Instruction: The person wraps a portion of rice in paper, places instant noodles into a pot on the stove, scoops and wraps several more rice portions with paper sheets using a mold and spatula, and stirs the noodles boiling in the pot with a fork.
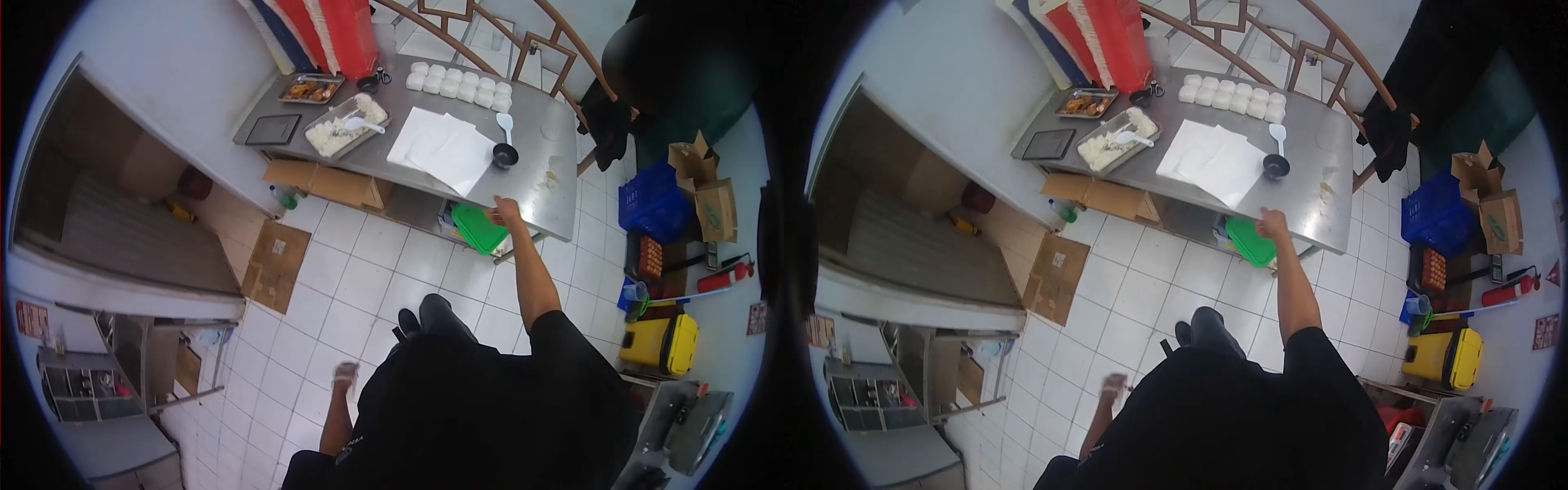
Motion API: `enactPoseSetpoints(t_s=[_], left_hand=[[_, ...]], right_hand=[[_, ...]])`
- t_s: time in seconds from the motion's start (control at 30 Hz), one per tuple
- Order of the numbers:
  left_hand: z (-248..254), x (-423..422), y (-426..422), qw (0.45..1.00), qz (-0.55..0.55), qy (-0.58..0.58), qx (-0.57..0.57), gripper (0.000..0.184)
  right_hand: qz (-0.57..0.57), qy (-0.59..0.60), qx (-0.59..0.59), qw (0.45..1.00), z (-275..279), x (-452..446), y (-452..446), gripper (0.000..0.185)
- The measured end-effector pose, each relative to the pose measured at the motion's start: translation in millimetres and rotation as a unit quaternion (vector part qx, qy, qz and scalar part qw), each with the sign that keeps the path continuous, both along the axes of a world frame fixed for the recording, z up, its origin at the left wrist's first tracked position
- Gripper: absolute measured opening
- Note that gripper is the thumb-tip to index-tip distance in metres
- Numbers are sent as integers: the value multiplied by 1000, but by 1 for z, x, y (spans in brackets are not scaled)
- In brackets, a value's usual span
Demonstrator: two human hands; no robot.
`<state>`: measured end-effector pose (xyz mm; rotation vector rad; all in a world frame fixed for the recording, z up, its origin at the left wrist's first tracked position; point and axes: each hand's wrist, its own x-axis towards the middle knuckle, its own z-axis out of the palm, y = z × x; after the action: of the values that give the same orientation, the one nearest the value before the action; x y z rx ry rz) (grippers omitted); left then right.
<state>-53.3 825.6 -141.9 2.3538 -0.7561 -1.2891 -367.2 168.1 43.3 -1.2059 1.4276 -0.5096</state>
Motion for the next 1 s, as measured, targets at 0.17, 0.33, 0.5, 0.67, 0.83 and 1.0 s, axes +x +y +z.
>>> enactPoseSetpoints(t_s=[0.17, 0.33, 0.5, 0.67, 0.83, 1.0], left_hand=[[83, 132, -225, 974, 60, -119, -182, 33], [202, 161, -408, 934, 112, -39, -336, 48], [288, 159, -545, 890, -96, -96, -436, 91], [308, 189, -633, 851, -190, -28, -489, 102], [300, 265, -662, 870, -154, 46, -467, 106], [243, 379, -687, 873, 31, 78, -480, 103]], right_hand=[[-215, 14, 35, 976, -21, 4, -101, 57], [-291, 124, -54, 947, -44, 23, -161, 45], [100, 225, -312, 918, -24, 130, -138, 25], [277, 58, -188, 940, 96, 334, -62, 25], [276, 22, -134, 952, 106, 399, -108, 31], [254, 336, -235, 876, 72, 457, -144, 35]])
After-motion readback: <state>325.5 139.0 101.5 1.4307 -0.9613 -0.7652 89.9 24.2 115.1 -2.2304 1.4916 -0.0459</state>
